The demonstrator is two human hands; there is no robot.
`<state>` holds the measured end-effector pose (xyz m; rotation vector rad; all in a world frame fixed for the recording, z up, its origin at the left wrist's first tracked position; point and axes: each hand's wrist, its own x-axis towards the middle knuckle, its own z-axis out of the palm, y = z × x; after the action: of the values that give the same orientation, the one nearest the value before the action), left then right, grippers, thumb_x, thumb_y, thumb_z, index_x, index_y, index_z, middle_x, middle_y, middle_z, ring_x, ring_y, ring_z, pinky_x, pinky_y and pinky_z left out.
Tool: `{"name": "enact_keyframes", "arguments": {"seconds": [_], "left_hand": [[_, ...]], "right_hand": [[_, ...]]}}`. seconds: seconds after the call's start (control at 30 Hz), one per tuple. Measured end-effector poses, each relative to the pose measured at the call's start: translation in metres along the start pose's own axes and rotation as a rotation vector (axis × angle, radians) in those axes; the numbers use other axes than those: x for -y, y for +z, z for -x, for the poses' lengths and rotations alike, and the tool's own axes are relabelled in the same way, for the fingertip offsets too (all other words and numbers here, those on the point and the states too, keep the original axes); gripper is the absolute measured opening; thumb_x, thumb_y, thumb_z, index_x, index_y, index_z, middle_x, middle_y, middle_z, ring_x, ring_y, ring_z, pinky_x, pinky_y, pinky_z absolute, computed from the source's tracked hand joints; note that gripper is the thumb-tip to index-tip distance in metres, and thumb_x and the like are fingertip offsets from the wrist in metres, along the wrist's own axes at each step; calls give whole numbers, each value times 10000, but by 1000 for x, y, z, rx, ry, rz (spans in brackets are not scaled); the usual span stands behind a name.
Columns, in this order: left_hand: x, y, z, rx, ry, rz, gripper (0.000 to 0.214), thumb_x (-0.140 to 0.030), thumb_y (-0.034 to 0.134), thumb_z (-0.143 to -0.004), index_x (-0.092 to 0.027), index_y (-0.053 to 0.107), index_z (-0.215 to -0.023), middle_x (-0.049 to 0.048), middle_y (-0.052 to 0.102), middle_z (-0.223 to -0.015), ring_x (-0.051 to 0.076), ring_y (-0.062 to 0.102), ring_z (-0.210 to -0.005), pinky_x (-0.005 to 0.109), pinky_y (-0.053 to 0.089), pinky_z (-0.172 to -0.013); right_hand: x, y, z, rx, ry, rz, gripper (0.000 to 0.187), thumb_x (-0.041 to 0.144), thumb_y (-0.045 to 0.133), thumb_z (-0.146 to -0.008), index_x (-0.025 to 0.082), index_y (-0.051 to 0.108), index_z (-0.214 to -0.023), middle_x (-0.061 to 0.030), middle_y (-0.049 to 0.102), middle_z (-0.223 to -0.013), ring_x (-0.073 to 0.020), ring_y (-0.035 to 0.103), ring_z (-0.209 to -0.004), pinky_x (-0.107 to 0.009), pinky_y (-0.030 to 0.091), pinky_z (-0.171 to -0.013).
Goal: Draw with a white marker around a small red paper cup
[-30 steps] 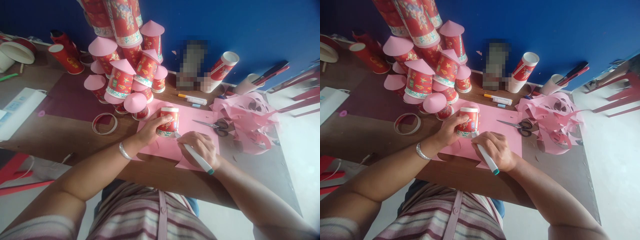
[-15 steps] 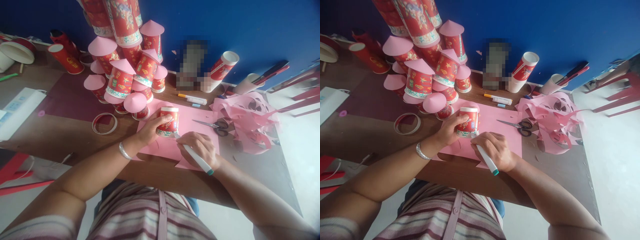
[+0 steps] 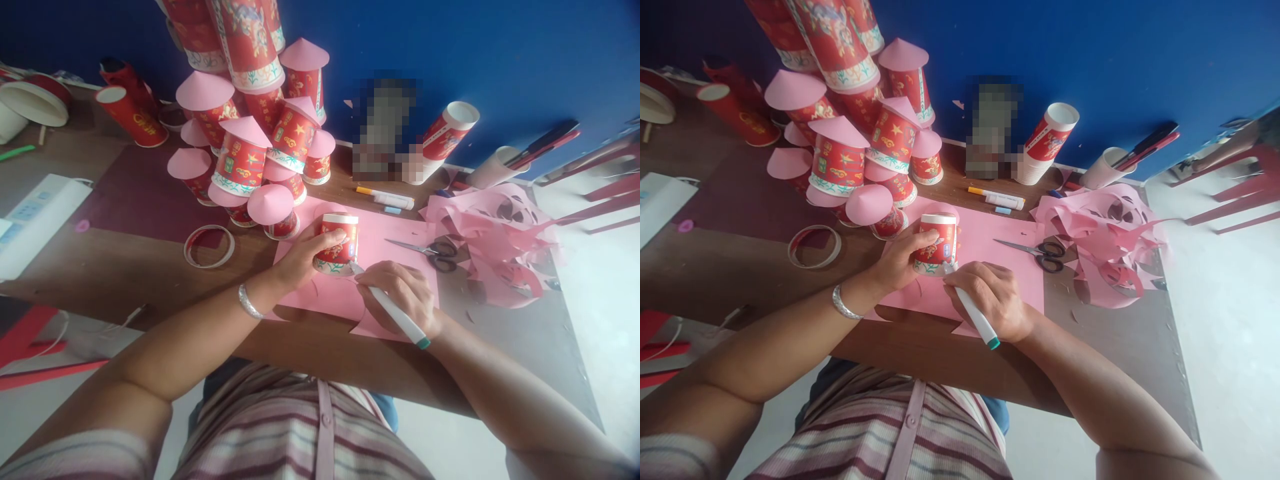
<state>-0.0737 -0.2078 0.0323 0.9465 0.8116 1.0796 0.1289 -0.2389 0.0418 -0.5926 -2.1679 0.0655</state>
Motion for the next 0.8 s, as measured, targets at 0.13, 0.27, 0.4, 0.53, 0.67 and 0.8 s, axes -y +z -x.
{"name": "enact_keyframes", "arguments": {"seconds": [0.13,0.27,0.4,0.53,0.67,0.8], "left_hand": [[0,0,1,-7,4,-6,279,-415,744,-901,-180,696,-1045,69,743,-925,218,711,-897,331,573,-817],[2,0,0,-17,9,-13,259,-392,744,-900,-181,698,-1043,61,736,-918,217,707,-900,335,570,-833],[2,1,-1,-10,-4,15,293,-419,748,-891,-185,694,-1057,55,731,-914,210,698,-875,327,573,-801],[1,2,-1,-15,13,12,266,-415,764,-883,-195,686,-1011,46,720,-899,187,679,-837,309,579,-776],[1,1,-1,-19,27,5,255,-423,763,-889,-203,687,-992,42,705,-887,194,672,-840,328,578,-789],[2,-1,-1,-15,34,-5,245,-420,763,-898,-207,694,-996,49,712,-902,221,688,-909,359,575,-851]], "right_hand": [[0,0,0,3,3,14,184,87,646,-1012,205,599,-1145,8,704,-839,-123,703,-691,-242,600,-625],[0,1,0,6,5,13,191,95,644,-1012,213,600,-1155,8,710,-847,-123,705,-698,-244,601,-630],[0,1,1,-2,13,6,243,79,660,-982,220,607,-1172,16,716,-837,-132,713,-689,-249,605,-622],[0,2,1,-8,-7,-3,248,68,673,-969,194,608,-1172,3,721,-831,-140,724,-697,-251,617,-635],[0,2,1,-1,11,-8,265,85,670,-971,220,607,-1190,17,727,-831,-143,725,-691,-260,626,-630],[1,2,2,1,13,-1,268,82,669,-971,227,600,-1185,23,724,-831,-139,727,-688,-256,625,-628]]}}
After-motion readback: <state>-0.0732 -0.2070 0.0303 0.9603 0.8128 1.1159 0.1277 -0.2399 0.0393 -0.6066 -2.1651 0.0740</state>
